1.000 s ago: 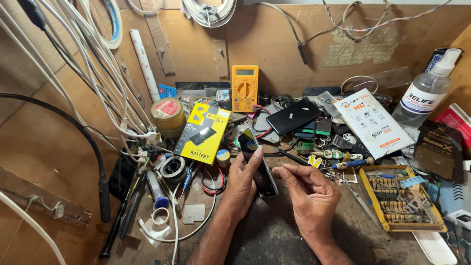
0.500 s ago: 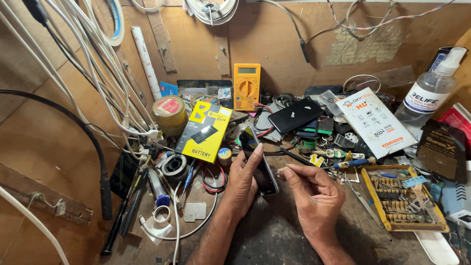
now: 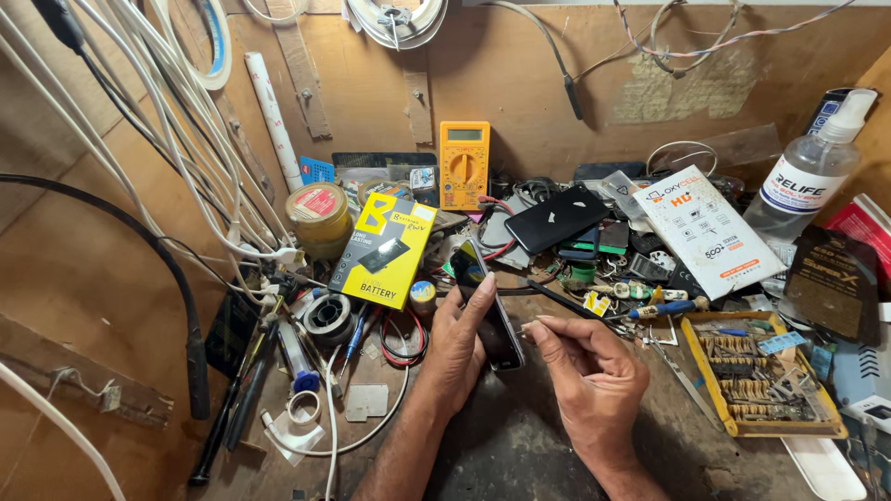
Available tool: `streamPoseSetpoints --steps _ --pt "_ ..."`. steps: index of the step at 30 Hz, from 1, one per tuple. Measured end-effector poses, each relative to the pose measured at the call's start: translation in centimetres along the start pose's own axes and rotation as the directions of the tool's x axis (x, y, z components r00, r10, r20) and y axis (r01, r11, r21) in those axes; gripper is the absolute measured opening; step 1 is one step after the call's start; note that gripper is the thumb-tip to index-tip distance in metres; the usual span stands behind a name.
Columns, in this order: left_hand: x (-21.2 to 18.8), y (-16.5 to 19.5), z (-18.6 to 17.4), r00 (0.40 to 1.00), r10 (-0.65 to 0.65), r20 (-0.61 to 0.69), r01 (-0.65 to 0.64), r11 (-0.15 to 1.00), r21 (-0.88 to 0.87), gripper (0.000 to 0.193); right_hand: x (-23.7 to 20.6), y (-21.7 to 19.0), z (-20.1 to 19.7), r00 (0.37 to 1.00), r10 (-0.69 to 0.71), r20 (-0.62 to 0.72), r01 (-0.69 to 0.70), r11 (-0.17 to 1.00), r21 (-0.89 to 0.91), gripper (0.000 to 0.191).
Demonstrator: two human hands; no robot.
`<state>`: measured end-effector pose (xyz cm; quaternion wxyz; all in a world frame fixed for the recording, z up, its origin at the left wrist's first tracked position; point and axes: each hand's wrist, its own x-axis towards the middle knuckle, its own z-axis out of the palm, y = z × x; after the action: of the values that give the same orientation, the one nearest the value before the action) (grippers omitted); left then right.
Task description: The person holds a smartphone and uses a metal prying tool to separate the back cover from the frame. The back cover is removed, exposing the battery and internal components. The person then uses a plastic spudger to lift the battery slightly.
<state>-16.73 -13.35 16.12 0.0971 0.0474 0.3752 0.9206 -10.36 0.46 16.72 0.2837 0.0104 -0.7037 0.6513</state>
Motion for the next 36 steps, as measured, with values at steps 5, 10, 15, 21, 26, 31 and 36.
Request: streamPoseSetpoints --steps 5,10,15,21,26,31,36 --pt "-0.1 -0.2 0.0 1.000 0.023 0.012 -0.023 0.999 0.028 0.038 0.4 0.2 0.4 1.000 0.019 -0.022 -0.018 0.999 0.029 0.014" --pt "-0.1 -0.1 0.0 1.000 0.015 0.009 -0.016 0.999 0.035 0.038 0.6 0.4 0.7 1.000 -0.010 -0.011 0.011 0.998 0.054 0.013" --pt "-0.1 0.0 0.1 1.000 0.008 -0.009 -0.008 0.998 0.063 0.039 0.6 0.4 0.7 1.000 -0.016 -0.006 0.017 0.999 0.051 0.013" --pt "0.0 -0.4 -0.3 0.999 0.037 -0.009 -0.037 0.998 0.058 0.039 0.6 0.5 0.7 1.000 -0.027 -0.004 0.027 0.999 0.044 0.014" --pt "0.1 -0.7 -0.6 0.999 0.036 0.006 -0.036 0.997 0.061 0.038 0.5 0.8 0.7 1.000 -0.023 -0.004 0.024 0.998 0.060 0.014" --pt "0.1 -0.6 -0.5 0.999 0.025 -0.025 -0.023 0.995 0.097 0.039 0.5 1.1 0.7 0.998 -0.065 -0.006 0.065 0.997 0.028 0.014" --pt "-0.2 -1.0 -0.5 0.994 0.078 -0.073 -0.057 0.967 0.248 0.038 0.1 1.2 0.6 0.989 -0.148 -0.014 0.146 0.986 -0.081 0.013"
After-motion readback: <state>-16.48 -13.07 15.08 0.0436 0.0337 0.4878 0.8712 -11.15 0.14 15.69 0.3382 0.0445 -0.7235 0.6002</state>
